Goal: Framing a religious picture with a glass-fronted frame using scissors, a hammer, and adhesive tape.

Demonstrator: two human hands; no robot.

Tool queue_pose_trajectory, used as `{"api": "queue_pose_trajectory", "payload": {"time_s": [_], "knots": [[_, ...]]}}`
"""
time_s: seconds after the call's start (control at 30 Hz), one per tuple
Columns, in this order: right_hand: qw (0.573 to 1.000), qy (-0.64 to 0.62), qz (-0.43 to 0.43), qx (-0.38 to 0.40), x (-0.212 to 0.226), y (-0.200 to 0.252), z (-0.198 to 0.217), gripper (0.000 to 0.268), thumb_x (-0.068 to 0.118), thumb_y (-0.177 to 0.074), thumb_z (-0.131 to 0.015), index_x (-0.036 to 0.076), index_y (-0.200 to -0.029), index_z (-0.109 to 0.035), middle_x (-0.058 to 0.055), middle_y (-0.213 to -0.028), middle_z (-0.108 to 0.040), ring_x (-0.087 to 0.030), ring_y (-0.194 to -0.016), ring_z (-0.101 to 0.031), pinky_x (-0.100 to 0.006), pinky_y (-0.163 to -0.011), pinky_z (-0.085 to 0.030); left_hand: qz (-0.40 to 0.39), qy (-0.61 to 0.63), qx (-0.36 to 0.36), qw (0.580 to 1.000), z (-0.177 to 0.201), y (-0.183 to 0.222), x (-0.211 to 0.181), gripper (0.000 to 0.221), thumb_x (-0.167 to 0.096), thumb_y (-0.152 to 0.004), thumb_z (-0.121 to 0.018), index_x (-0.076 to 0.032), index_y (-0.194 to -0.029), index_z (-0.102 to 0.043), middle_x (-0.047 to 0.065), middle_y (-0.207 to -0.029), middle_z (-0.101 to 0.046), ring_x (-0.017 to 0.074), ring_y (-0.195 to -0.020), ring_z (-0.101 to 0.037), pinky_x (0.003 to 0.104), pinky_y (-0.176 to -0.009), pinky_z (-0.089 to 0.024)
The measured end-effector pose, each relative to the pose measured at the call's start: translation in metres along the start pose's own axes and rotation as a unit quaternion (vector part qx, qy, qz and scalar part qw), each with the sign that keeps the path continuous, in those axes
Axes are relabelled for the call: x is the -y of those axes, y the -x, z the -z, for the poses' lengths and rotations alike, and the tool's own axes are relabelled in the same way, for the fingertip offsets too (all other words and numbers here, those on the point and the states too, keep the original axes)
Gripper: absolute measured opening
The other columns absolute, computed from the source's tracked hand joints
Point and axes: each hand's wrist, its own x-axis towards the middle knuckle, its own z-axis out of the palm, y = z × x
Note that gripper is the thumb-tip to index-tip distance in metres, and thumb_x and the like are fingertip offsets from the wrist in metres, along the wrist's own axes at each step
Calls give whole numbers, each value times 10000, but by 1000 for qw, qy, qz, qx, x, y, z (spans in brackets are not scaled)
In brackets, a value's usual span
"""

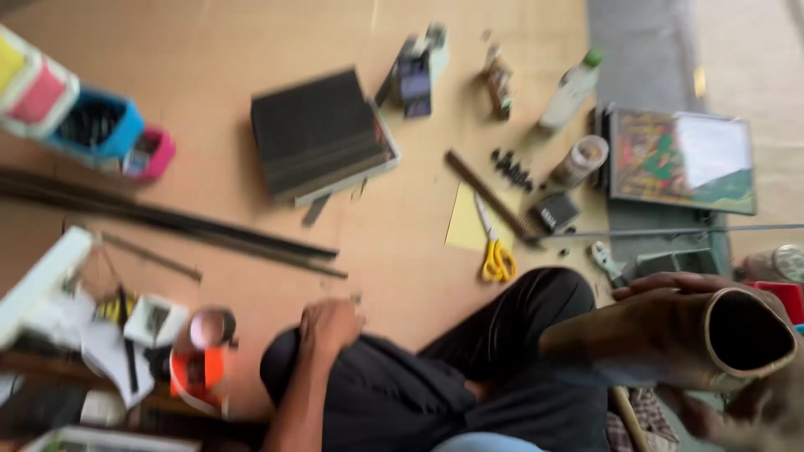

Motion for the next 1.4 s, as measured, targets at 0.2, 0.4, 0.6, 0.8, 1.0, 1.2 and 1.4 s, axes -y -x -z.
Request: {"api": "queue_pose_trajectory", "payload": {"time_s": [0.2, 0.4, 0.6, 0.8, 1.0, 1.2, 1.4], "knots": [[998, 56, 20, 13, -109, 47, -38, 825, 40, -612, -846, -5, -1349, -478, -206, -1324, -635, -342, -1283, -633, -498, -1043, -511, 28, -5, 58, 998, 10, 8, -8, 533, -514, -958, -642, -2, -898, -778, 173, -964, -769, 322, -878, -725, 459, -802, -572], [982, 137, 98, -89, -164, 70, -30, 575, 117, -865, -859, -55, -1283, -503, -170, -1231, -653, -262, -1229, -661, -370, -1146, -553, 30, 8, 9, 999, 1, 9, -7, 469, -487, -917, -688, -27, -946, -774, 185, -1002, -743, 338, -953, -717, 466, -840, -550], [948, 272, 76, -149, -167, 72, -33, 567, 114, -944, -874, -152, -1290, -512, -258, -1237, -638, -279, -1143, -702, -324, -1010, -598, 41, -7, 46, 998, 9, 14, -11, 484, -487, -967, -638, -27, -908, -774, 156, -883, -769, 292, -848, -745, 441, -778, -575], [963, 202, 52, -169, -163, 81, -35, 520, 109, -1066, -799, -159, -1355, -458, -262, -1286, -620, -272, -1191, -698, -323, -1048, -542, 31, -14, 33, 999, 9, 14, -11, 497, -499, -961, -644, -27, -885, -778, 151, -852, -755, 287, -821, -735, 438, -757, -572], [967, 197, 41, -155, -183, 81, -17, 524, 136, -1010, -833, -145, -1295, -496, -254, -1253, -658, -257, -1135, -709, -319, -995, -557, 33, -4, 19, 999, 8, 13, -10, 482, -499, -951, -657, -32, -936, -778, 154, -890, -759, 294, -860, -739, 436, -785, -570], [954, 265, 105, -95, -145, 61, -20, 540, 106, -887, -871, -118, -1253, -543, -210, -1187, -657, -239, -1075, -718, -298, -978, -595, 24, 4, 10, 1000, 8, 16, -10, 470, -489, -953, -655, -37, -1026, -766, 170, -998, -753, 322, -946, -731, 454, -817, -568], [941, 320, 80, -69, -54, 22, -26, 740, 69, -710, -896, -88, -1337, -537, -205, -1157, -633, -259, -1013, -699, -336, -936, -587, 11, 13, -3, 1000, 4, 9, -7, 457, -482, -938, -660, -53, -1060, -755, 155, -1047, -741, 326, -1003, -714, 475, -860, -550]]}}
